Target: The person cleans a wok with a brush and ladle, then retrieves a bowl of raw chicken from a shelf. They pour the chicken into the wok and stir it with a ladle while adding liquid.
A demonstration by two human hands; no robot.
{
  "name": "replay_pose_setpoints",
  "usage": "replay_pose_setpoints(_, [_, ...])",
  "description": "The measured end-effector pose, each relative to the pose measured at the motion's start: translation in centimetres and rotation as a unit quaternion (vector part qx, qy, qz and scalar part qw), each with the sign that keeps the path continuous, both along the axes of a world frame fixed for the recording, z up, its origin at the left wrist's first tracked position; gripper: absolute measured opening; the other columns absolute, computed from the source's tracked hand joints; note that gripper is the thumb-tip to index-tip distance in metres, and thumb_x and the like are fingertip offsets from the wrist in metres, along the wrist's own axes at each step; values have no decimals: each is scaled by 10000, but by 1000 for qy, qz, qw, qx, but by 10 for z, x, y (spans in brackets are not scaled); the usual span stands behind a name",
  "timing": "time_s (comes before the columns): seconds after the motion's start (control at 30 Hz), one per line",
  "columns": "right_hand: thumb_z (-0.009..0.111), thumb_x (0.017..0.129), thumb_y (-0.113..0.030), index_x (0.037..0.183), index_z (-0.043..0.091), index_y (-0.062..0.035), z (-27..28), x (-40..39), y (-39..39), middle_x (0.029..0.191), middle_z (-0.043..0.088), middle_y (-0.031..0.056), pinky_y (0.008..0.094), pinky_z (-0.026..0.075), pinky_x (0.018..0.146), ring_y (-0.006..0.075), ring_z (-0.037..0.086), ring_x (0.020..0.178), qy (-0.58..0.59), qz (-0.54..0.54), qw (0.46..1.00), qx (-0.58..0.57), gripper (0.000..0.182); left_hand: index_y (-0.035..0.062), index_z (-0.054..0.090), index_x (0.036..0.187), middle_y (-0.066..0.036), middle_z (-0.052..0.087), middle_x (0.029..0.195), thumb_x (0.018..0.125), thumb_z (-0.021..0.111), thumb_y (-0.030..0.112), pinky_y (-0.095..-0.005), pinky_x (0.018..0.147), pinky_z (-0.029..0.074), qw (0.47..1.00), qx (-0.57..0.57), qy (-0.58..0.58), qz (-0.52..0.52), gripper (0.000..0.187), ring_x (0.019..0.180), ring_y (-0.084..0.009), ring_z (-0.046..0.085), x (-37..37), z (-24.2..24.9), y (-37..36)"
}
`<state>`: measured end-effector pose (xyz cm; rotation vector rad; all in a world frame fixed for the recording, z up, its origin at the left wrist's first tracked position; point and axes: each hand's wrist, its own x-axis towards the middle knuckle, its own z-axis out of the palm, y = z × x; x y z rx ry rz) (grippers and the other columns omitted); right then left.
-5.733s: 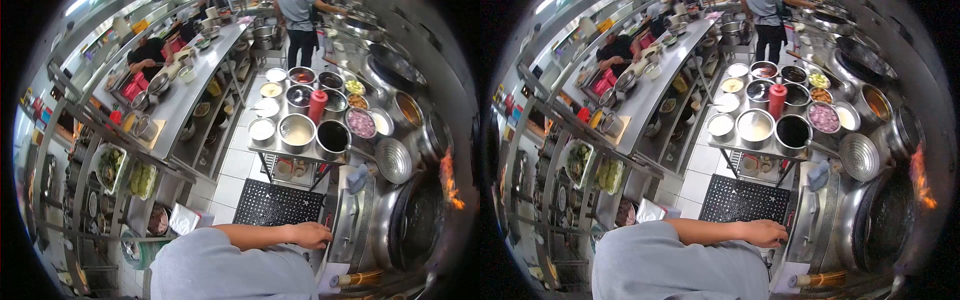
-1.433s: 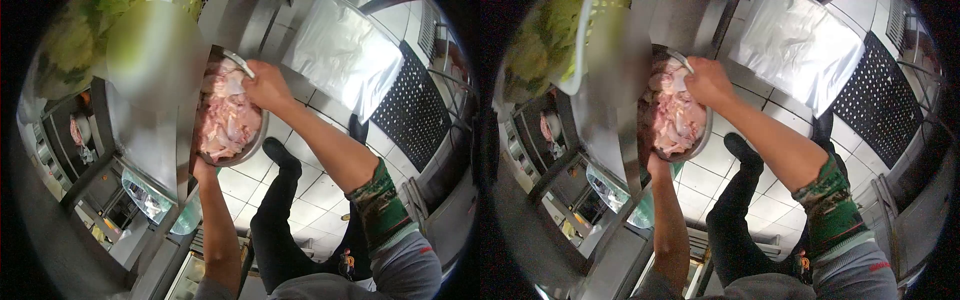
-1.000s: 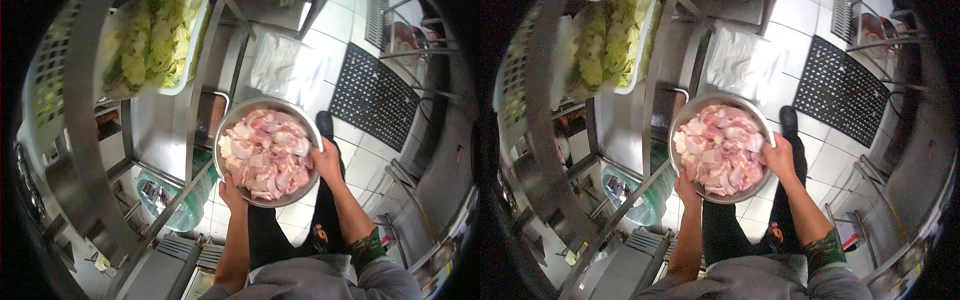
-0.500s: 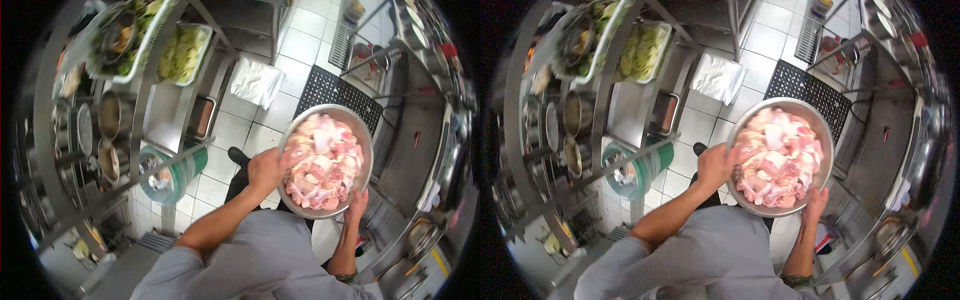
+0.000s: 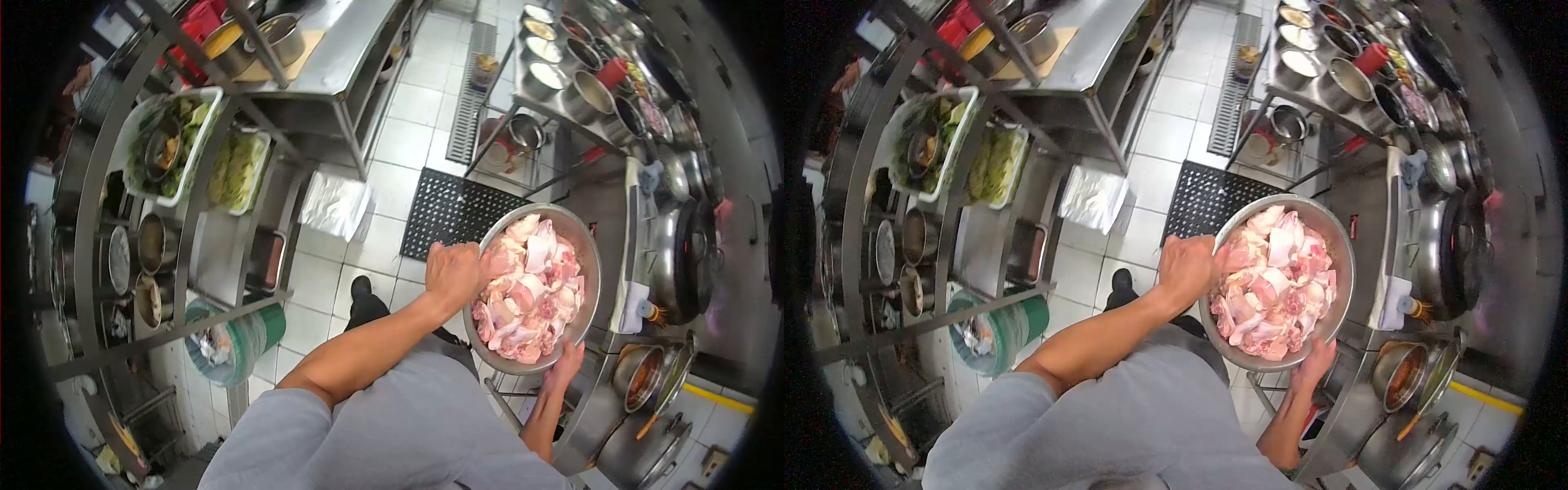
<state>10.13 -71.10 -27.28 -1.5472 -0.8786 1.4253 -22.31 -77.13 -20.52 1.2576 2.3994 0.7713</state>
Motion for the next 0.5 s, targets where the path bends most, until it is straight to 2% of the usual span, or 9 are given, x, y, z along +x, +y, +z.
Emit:
replay_pose_setpoints(0.07, [502, 842, -19, 1149, 554, 3, 8, -5, -6, 976, 634, 81, 312, 517, 730, 180, 627, 820, -2, -16, 1000, 16, 312, 27, 634, 692, -181, 645, 667, 866, 644, 284, -462, 642, 417, 999, 30, -9, -17, 311, 609, -349, 620, -5, 2, 4])
replay_pose_setpoints(0.1, [501, 838, -18, 1148, 554, 3, -6, -2, -30, 972, 633, 80, 313, 518, 726, 181, 628, 816, 20, -42, 999, 0, 316, 24, 636, 697, -190, 648, 677, 874, 632, 301, -467, 653, 425, 999, 24, -6, -47, 329, 617, -353, 626, -3, -3, 0])
replay_pose_setpoints(0.17, [497, 829, -16, 1146, 554, 3, 0, -2, -19, 966, 631, 77, 314, 520, 717, 183, 628, 808, 44, -57, 997, 0, 323, 19, 641, 705, -208, 654, 699, 890, 610, 335, -477, 674, 442, 996, 43, -18, -71, 368, 633, -361, 637, -4, 6, 23])
replay_pose_setpoints(0.27, [498, 812, -16, 1127, 556, 2, 14, -22, -33, 951, 631, 74, 314, 523, 697, 179, 629, 794, 13, -85, 996, -5, 322, 5, 645, 720, -229, 659, 723, 912, 570, 401, -488, 682, 472, 997, 22, -26, -75, 447, 667, -391, 652, -20, 0, 18])
replay_pose_setpoints(0.33, [495, 804, -15, 1117, 558, -1, 0, -8, -38, 949, 634, 75, 319, 526, 686, 182, 631, 784, -16, -69, 997, 10, 319, -5, 665, 734, -227, 672, 739, 931, 529, 360, -477, 650, 507, 993, 5, -74, -88, 436, 683, -381, 668, -19, -13, 19])
replay_pose_setpoints(0.4, [499, 793, -11, 1096, 564, -4, 10, -13, -34, 962, 647, 87, 327, 534, 693, 191, 639, 788, -28, -85, 996, 22, 311, -27, 674, 770, -262, 654, 742, 929, 528, 378, -483, 614, 515, 987, 35, -124, -94, 459, 693, -416, 659, -26, -25, 27])
replay_pose_setpoints(0.5, [504, 787, -5, 1108, 568, -3, 25, -29, -39, 990, 657, 95, 328, 540, 714, 196, 648, 804, 8, -117, 992, 42, 327, -43, 693, 836, -207, 694, 744, 931, 557, 313, -413, 617, 528, 948, 85, -279, -126, 392, 658, -316, 685, -41, -41, 35])
